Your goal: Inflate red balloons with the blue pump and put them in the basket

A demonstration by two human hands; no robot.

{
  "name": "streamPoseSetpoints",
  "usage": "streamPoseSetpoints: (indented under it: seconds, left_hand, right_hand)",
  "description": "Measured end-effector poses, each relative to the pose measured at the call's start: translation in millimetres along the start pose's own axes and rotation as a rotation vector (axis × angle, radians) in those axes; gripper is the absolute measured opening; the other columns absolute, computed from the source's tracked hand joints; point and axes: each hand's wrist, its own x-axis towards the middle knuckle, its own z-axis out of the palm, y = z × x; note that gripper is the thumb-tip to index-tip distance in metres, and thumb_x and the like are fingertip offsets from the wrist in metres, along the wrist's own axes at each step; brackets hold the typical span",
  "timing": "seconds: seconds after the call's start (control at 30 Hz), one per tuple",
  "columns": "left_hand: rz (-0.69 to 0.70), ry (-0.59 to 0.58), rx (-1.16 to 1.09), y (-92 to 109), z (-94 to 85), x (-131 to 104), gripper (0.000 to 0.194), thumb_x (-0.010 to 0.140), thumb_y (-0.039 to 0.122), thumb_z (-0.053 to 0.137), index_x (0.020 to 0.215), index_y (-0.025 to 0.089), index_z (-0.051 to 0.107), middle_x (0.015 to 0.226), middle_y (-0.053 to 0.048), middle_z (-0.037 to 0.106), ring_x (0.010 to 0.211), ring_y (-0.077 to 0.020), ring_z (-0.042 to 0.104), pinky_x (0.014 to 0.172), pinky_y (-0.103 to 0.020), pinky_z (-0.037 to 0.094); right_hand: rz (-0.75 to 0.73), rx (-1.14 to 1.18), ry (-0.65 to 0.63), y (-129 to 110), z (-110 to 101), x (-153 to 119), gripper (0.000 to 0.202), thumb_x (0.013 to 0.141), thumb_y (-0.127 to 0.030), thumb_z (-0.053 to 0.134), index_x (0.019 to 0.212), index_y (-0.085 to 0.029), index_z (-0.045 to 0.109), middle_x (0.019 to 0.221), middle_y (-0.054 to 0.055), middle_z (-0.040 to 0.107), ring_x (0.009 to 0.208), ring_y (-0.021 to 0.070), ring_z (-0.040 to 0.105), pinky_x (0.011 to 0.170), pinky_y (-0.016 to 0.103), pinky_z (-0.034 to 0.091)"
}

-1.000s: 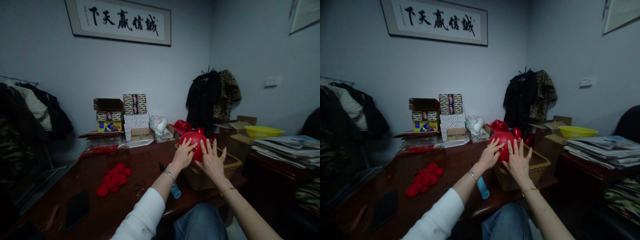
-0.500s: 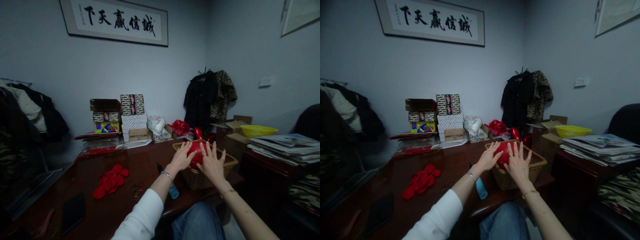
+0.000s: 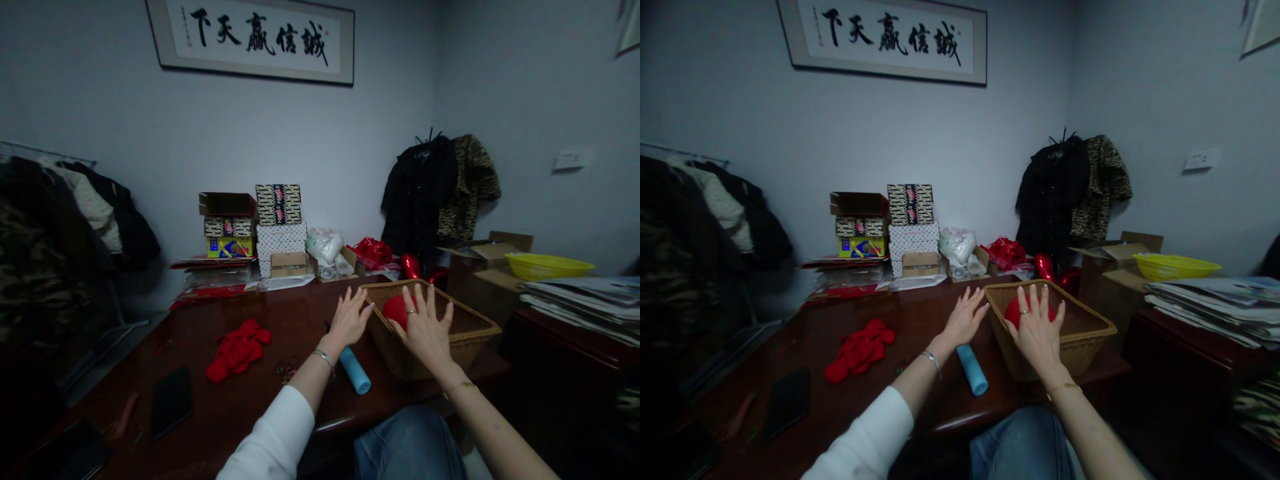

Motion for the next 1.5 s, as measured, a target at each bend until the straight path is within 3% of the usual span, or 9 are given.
streamPoseSetpoints:
  seconds: [0.4, 0.8, 1.23, 1.5]
  left_hand:
    - [-0.121, 0.010, 0.092, -48, -13.2, -54, 0.057, 0.091, 0.048, 0.023, 0.139, 0.020, 0.029, 0.146, -0.007, 0.029, 0.137, -0.0233, 0.010, 0.108, -0.049, 0.019]
    - [-0.288, 0.028, 0.159, -105, -22.2, -116, 0.057, 0.091, 0.048, 0.022, 0.140, 0.020, 0.028, 0.146, -0.007, 0.027, 0.137, -0.0232, 0.008, 0.108, -0.048, 0.018]
    - [-0.513, 0.030, 0.287, -174, -40.2, -192, 0.059, 0.090, 0.049, 0.022, 0.139, 0.017, 0.030, 0.146, -0.006, 0.028, 0.137, -0.0243, 0.010, 0.109, -0.045, 0.017]
    - [-0.592, 0.048, 0.494, -210, -53.7, -223, 0.053, 0.090, 0.041, 0.028, 0.136, 0.017, 0.038, 0.143, -0.008, 0.035, 0.135, -0.0270, 0.018, 0.108, -0.047, 0.018]
  right_hand:
    - [-0.134, 0.138, -0.024, -68, 12, -11, 0.075, 0.084, -0.049, 0.041, 0.142, -0.011, 0.014, 0.148, 0.016, 0.012, 0.135, 0.0330, 0.005, 0.103, 0.057, 0.012]
    - [-0.299, 0.289, -0.060, -141, 38, -44, 0.069, 0.086, -0.045, 0.039, 0.141, -0.011, 0.017, 0.148, 0.018, 0.011, 0.134, 0.0343, 0.008, 0.103, 0.057, 0.014]
    - [-0.377, 0.423, -0.135, -201, 65, -85, 0.070, 0.085, -0.044, 0.041, 0.142, -0.012, 0.017, 0.148, 0.016, 0.011, 0.135, 0.0328, 0.007, 0.104, 0.056, 0.016]
    - [-0.394, 0.486, -0.194, -229, 83, -110, 0.068, 0.085, -0.051, 0.038, 0.139, -0.011, 0.026, 0.147, 0.016, 0.018, 0.135, 0.0319, 0.009, 0.105, 0.054, 0.014]
